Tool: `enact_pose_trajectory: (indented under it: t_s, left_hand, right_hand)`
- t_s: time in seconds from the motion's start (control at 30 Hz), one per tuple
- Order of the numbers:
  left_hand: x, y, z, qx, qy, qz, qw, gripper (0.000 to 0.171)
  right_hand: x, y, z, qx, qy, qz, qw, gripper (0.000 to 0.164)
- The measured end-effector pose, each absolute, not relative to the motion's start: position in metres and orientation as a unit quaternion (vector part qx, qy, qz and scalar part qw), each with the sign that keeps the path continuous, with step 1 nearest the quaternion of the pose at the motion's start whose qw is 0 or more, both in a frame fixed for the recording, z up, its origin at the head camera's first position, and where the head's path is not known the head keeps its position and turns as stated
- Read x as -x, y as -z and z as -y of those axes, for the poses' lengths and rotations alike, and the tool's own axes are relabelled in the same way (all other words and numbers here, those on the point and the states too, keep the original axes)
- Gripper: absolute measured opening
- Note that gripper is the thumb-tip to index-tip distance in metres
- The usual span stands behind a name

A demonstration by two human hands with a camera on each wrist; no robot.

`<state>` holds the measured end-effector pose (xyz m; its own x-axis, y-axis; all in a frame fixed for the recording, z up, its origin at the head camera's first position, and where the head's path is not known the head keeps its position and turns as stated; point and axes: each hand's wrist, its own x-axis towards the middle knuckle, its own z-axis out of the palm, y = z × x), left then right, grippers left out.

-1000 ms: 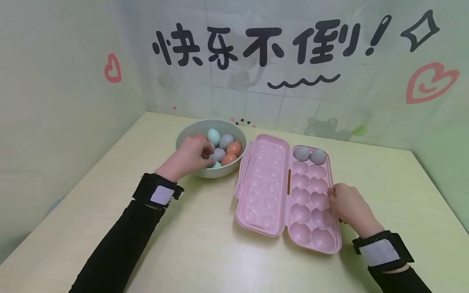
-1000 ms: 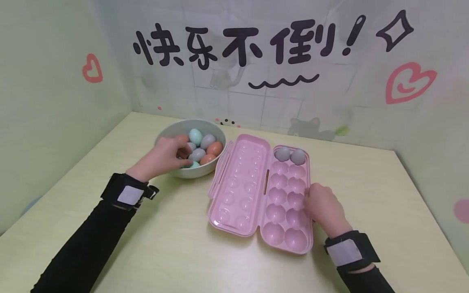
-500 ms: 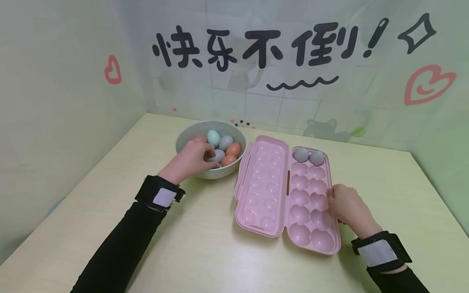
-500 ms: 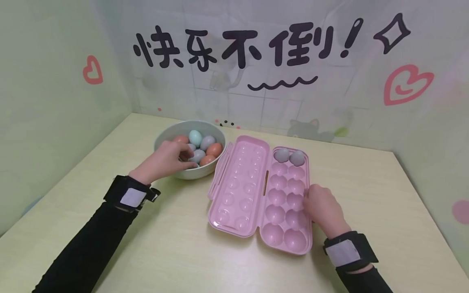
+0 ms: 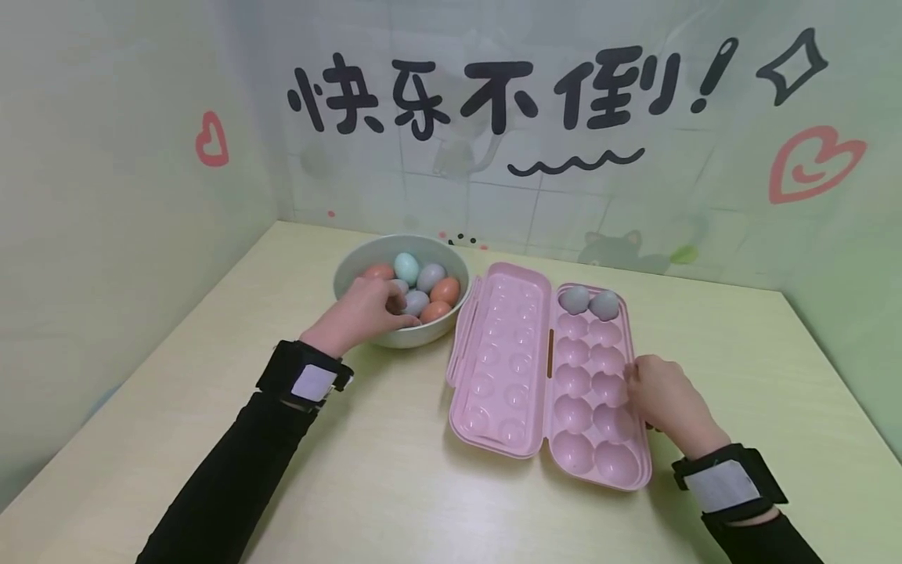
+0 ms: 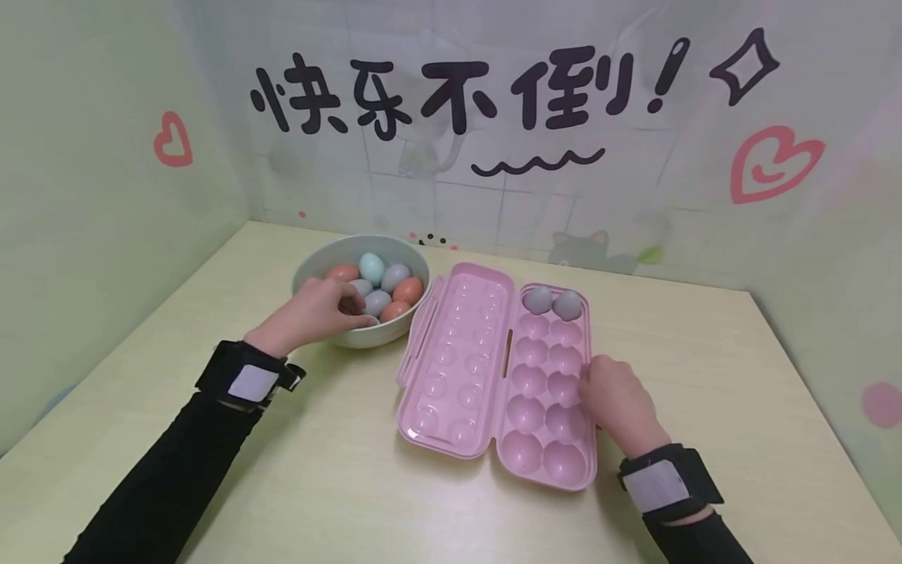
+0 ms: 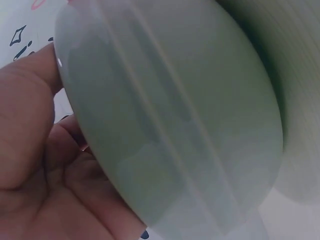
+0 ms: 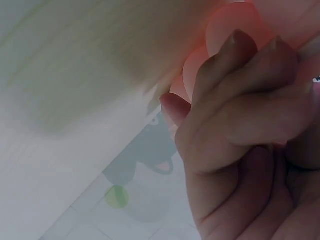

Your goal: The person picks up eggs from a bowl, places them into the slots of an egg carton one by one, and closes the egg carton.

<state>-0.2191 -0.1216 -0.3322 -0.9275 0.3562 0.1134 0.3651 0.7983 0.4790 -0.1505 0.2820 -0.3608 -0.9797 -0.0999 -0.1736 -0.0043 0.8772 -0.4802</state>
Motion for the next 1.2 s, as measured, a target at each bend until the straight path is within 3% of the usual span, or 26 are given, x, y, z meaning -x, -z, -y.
enact_pose_trajectory:
  t_s: [0.4,0.67,0.87,1.1,1.2]
  left_hand:
    - [0.218,0.328,0.121,0.179,0.264,0.948,-0.014,0.02]
    - [0.224,0.326,0.117,0.211,0.232,0.949,0.015,0.02]
    - [0.228,0.326,0.112,0.19,0.217,0.957,-0.029,0.015]
    - [0.235,0.324,0.111,0.28,0.089,0.956,0.003,0.038]
    - [0.238,0.323,0.112,0.295,0.088,0.951,-0.028,0.035]
  right_hand:
    - [0.151,0.359,-0.282,0.025,0.249,-0.963,0.101,0.033]
    - [0.15,0.356,-0.282,0.028,0.245,-0.964,0.098,0.034]
    - [0.15,0.358,-0.283,0.029,0.244,-0.964,0.102,0.034]
    - [0.15,0.36,-0.282,0.027,0.244,-0.964,0.1,0.033]
    - [0.15,0.36,-0.281,0.025,0.245,-0.964,0.102,0.033]
